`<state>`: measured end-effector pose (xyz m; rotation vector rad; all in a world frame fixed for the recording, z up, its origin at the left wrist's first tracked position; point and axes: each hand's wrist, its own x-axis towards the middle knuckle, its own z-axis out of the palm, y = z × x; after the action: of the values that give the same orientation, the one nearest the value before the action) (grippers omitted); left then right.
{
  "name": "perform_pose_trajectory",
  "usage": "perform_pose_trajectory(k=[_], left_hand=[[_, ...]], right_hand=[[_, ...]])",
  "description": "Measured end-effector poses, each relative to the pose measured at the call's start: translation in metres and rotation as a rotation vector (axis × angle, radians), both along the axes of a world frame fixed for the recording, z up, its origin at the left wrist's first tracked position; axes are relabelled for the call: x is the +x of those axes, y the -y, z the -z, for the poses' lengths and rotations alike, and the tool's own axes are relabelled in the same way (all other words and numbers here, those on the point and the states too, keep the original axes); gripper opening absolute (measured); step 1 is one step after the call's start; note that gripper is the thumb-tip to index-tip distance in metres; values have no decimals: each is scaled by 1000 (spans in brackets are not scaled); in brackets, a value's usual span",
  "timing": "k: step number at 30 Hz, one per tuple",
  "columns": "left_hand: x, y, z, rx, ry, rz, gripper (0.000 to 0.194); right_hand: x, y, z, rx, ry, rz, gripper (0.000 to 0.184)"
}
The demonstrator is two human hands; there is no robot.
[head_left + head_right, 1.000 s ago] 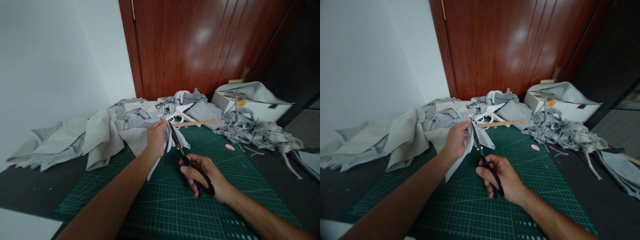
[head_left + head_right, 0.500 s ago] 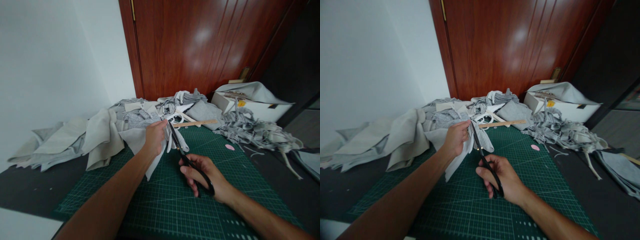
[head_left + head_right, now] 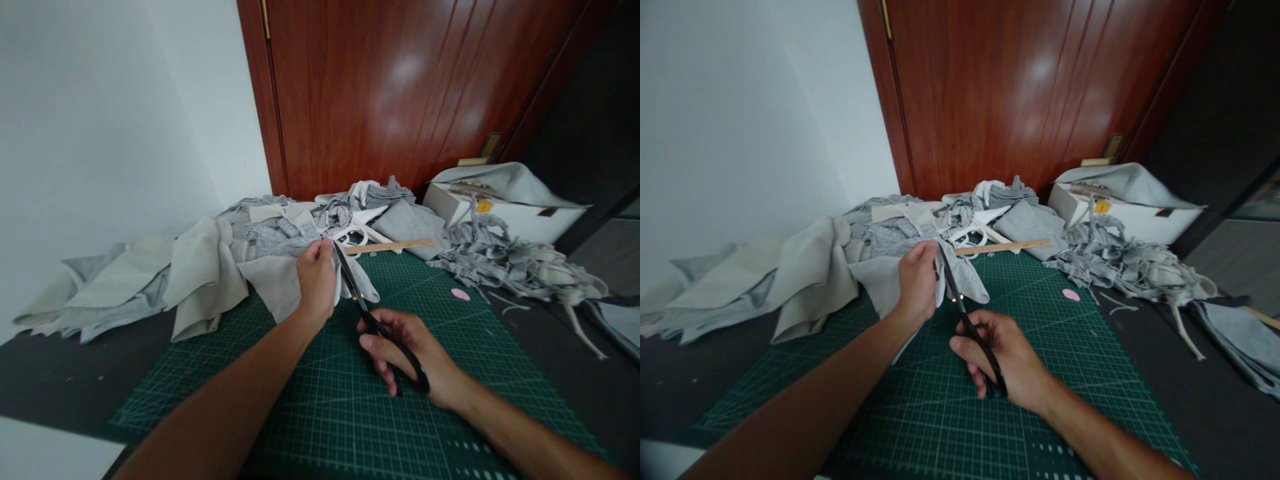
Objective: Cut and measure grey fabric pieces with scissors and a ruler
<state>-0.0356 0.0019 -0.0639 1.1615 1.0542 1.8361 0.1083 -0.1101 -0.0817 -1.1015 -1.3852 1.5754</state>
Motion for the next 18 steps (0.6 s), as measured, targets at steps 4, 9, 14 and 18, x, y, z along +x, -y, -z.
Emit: perform_pose_trajectory(k=[4, 9, 14, 18], left_hand=[[1, 2, 0, 83, -59, -79, 29], [1, 3, -2, 129, -104, -142, 27], [3, 5, -1, 154, -112, -153, 26], [5, 6, 1, 162, -116, -165, 24]], right_hand=[[-2, 2, 0, -3, -14, -13, 64], [-5, 4, -1, 29, -27, -30, 64], [-5, 4, -1, 66, -52, -37, 66], [-5, 5, 1, 98, -72, -51, 66]])
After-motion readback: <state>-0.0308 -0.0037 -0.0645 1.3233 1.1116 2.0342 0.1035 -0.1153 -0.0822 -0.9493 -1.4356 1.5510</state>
